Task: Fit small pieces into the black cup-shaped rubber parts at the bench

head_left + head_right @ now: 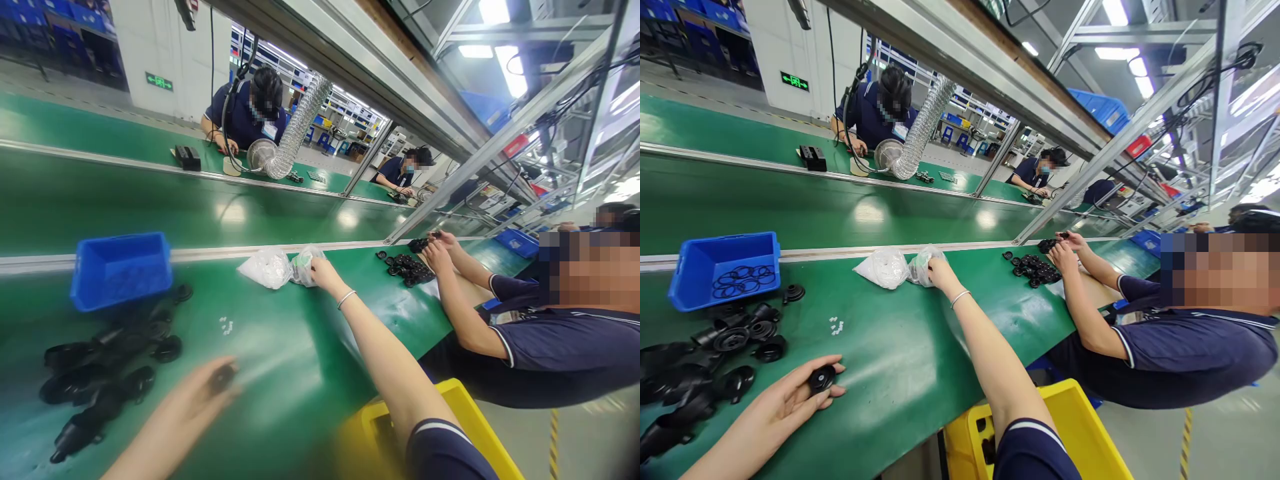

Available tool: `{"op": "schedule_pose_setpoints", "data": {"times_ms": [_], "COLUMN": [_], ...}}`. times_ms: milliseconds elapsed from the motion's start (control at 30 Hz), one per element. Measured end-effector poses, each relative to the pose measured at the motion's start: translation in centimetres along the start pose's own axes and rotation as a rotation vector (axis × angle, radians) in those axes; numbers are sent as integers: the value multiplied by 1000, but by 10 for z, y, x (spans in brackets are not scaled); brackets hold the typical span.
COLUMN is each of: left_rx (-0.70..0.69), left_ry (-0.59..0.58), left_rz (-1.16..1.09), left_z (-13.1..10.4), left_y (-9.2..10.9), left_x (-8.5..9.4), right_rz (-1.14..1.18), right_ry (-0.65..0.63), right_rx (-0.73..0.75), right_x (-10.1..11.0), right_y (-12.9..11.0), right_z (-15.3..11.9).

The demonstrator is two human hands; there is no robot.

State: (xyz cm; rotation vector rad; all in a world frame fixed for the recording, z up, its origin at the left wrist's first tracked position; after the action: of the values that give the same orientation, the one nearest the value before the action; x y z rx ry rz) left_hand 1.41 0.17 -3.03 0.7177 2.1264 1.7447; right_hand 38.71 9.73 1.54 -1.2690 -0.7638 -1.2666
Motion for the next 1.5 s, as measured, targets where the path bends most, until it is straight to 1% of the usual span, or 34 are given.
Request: {"op": "schedule_pose_setpoints", "data": {"times_ms": [67, 133, 233, 300, 400, 467, 533, 667, 733, 800, 867, 933, 1033, 1100, 1167, 1267, 1333, 1433, 1467, 1500], "left_rx": [-22, -17, 7, 9, 18, 34, 49, 78, 82, 77, 69, 63, 55, 43, 45, 74, 82, 67, 64, 62], "left_ry": [12, -4, -59, -71, -72, -78, -75, -78, -94, -107, -111, -109, -113, -119, -118, -112, -107, -93, -90, -88], "left_rz": [16, 20, 15, 0, -39, -55, -63, -85, -104, -117, -125, -124, -121, -128, -140, -154, -160, -173, -176, -179], "left_z": [0, 0, 0, 0, -1, -2, -2, -3, -3, -3, -3, -3, -2, -2, -1, -2, -2, -2, -2, -2], "left_y": [1, 0, 0, 2, 7, 9, 10, 13, 14, 15, 15, 14, 12, 11, 11, 12, 13, 13, 13, 13], "left_x": [0, 0, 0, 0, 0, 1, 1, 1, 1, 1, 2, 2, 3, 3, 3, 3, 3, 3, 3, 3], "right_rz": [1, 24, 76, 124, 214, 285, 356, 463, 489, 497, 513, 559, 689, 800, 867, 884, 938, 1016, 993, 933], "right_ry": [-8, 7, 54, 104, 177, 176, 118, -70, -74, -36, -17, -24, -55, -106, -162, -207, -196, -123, -85, -45], "right_rx": [-8, -25, -59, -91, -130, -132, -111, -8, 87, 158, 171, 128, -43, -188, -285, -318, -334, -369, -352, -303], "right_x": [4, 8, 17, 25, 37, 37, 28, -9, -24, -31, -33, -33, -33, -36, -39, -42, -42, -37, -34, -29], "right_y": [1, 1, 1, 1, -5, -18, -40, -94, -115, -125, -127, -124, -118, -115, -114, -116, -118, -119, -119, -120], "right_z": [1, 1, 0, -3, -16, -32, -55, -107, -124, -132, -133, -131, -126, -124, -122, -118, -116, -118, -121, -125]}}
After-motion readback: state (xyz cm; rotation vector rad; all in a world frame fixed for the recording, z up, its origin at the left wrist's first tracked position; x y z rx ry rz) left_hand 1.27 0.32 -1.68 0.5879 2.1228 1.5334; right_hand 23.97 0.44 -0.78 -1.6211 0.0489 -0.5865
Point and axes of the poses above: each hand's wrist, its own z-axis towards the middle knuckle, its own x-axis out of the back of the hand, y = z × x, the point moved 1 cm from there along z, towards the middle knuckle, and after that the axes turned 8 degrees about y, right-handed, at the moved point
